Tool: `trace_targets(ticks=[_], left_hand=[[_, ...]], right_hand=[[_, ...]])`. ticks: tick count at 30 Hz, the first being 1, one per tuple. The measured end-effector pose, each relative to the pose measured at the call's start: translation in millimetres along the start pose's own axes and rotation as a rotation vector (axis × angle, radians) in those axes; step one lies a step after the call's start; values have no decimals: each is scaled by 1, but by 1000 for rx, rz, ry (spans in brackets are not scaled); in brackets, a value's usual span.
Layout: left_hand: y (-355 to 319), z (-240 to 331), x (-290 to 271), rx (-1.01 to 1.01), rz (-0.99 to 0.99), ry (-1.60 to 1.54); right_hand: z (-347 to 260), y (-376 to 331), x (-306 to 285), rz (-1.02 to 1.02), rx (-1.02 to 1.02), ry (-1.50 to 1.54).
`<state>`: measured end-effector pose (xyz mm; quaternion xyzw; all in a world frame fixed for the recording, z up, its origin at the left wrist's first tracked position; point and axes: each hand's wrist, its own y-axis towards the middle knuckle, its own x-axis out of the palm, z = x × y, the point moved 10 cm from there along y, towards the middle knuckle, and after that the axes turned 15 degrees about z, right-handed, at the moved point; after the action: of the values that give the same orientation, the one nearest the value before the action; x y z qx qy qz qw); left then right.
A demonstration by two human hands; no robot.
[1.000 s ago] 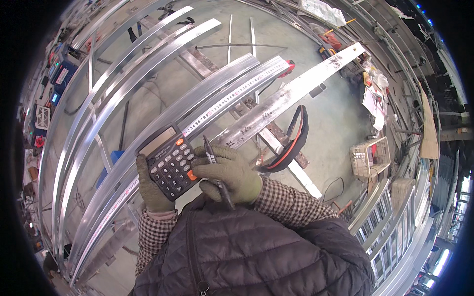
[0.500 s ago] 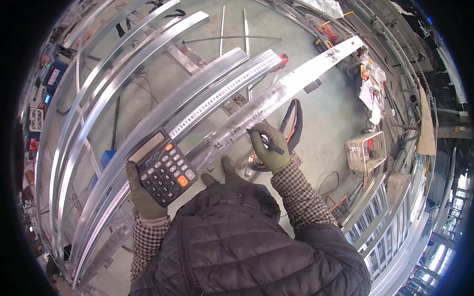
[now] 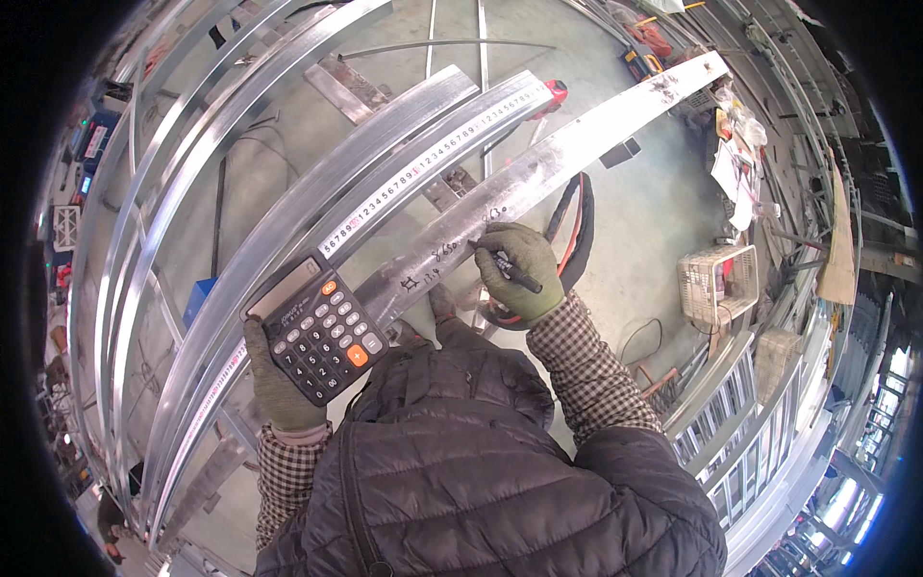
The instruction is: The person uses a calculator to compute measurements and then marks corresponding values on a long metal beam with a marker. The person repeats this process for multiple sections of the beam, writing down the calculated numbers directly on the metal surface.
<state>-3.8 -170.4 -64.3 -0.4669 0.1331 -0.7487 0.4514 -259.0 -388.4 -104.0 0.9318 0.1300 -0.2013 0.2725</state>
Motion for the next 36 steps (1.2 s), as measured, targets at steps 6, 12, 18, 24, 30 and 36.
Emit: trace_targets(ticks=[6, 12, 18, 24, 30, 36], left_hand=[[6, -8, 6, -33, -8, -4], [7, -12, 10, -36, -21, -7], [6, -12, 14, -35, -28, -8], [7, -12, 14, -18, -23, 2], [3, -15, 24, -25, -65, 9], [0, -16, 31, -26, -34, 26]], right_hand=[[1, 4, -5, 23, 35, 32], [4, 6, -6, 6, 45, 77], [-1, 8, -7, 39, -7, 5], [4, 6, -9, -6, 79, 19], [18, 2, -14, 23, 188, 24], [48, -22, -30, 199, 551, 172]])
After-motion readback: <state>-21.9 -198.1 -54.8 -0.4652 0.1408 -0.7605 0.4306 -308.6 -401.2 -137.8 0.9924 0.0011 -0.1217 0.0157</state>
